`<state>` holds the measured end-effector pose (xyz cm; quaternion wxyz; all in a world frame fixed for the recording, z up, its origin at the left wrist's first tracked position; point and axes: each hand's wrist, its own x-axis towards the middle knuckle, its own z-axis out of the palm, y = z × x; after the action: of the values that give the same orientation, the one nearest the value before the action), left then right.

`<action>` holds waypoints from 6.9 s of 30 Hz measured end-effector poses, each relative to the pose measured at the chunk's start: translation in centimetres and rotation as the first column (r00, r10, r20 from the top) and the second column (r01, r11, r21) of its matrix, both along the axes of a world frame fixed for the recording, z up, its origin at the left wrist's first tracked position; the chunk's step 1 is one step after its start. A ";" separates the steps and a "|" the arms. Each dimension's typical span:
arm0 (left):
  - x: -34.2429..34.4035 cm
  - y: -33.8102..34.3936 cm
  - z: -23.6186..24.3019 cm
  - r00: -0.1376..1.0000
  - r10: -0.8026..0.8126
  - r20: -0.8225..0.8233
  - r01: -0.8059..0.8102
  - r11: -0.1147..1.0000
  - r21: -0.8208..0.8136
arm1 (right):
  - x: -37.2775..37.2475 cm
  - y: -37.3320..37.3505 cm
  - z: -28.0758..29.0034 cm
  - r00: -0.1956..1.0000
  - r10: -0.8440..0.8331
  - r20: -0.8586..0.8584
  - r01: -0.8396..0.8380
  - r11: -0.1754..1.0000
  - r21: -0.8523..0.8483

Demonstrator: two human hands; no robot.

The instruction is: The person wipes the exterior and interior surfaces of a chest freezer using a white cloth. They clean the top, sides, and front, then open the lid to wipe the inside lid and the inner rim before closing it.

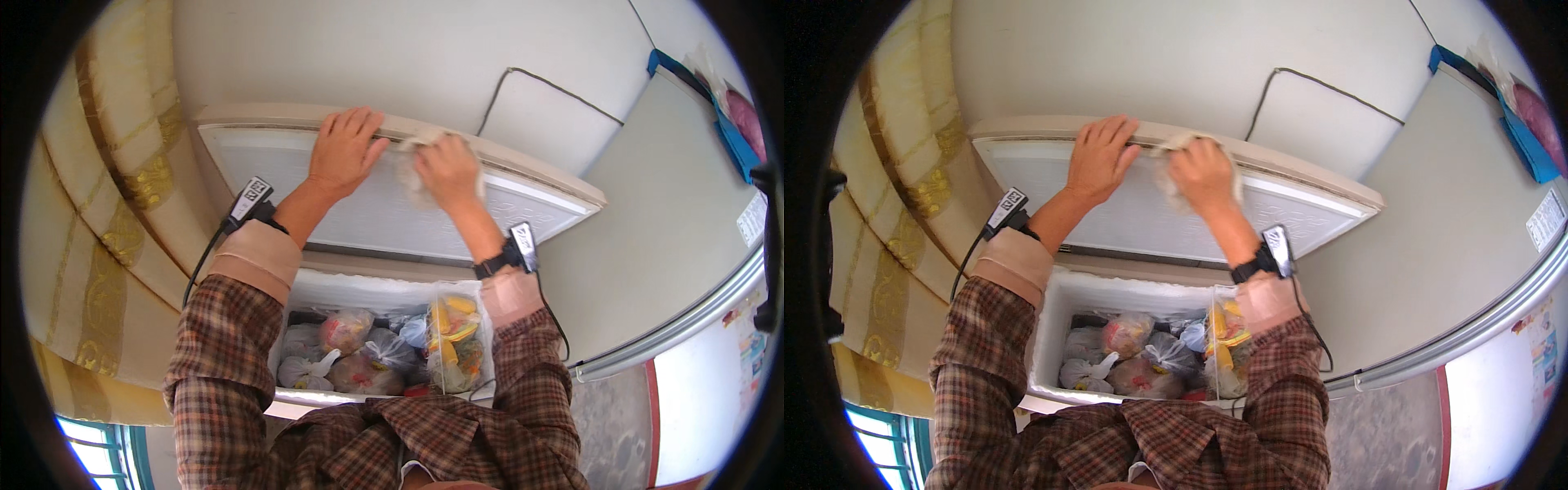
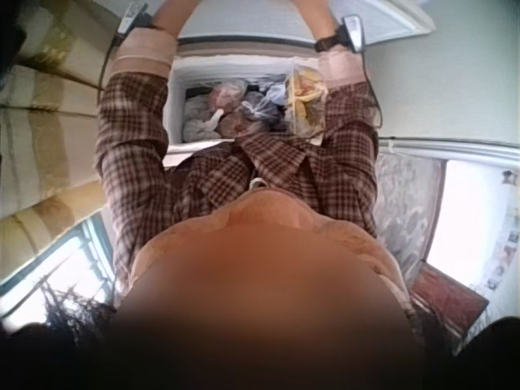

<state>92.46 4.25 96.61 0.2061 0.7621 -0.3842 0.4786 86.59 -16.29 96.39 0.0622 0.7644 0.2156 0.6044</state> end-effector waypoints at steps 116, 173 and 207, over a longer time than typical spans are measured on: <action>10.6 22.5 0.3 0.755 -0.540 -0.372 0.101 0.656 -0.748 | 9.4 15.9 4.2 0.920 0.176 -0.350 -0.092 0.966 0.244; -8.1 0.5 -9.7 0.743 -0.094 -0.663 -0.164 0.934 -0.317 | -8.8 -35.8 0.0 0.907 -0.418 -0.050 0.306 0.571 0.762; -1.8 -18.4 -1.8 0.971 0.211 0.108 -0.229 0.953 0.200 | -5.3 -35.4 -15.6 0.981 -0.119 0.155 -0.112 0.312 0.944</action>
<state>90.70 -14.12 94.85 0.0526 0.7966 -0.3540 0.4872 81.28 -51.68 80.82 -0.3760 0.5920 -0.1890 0.6873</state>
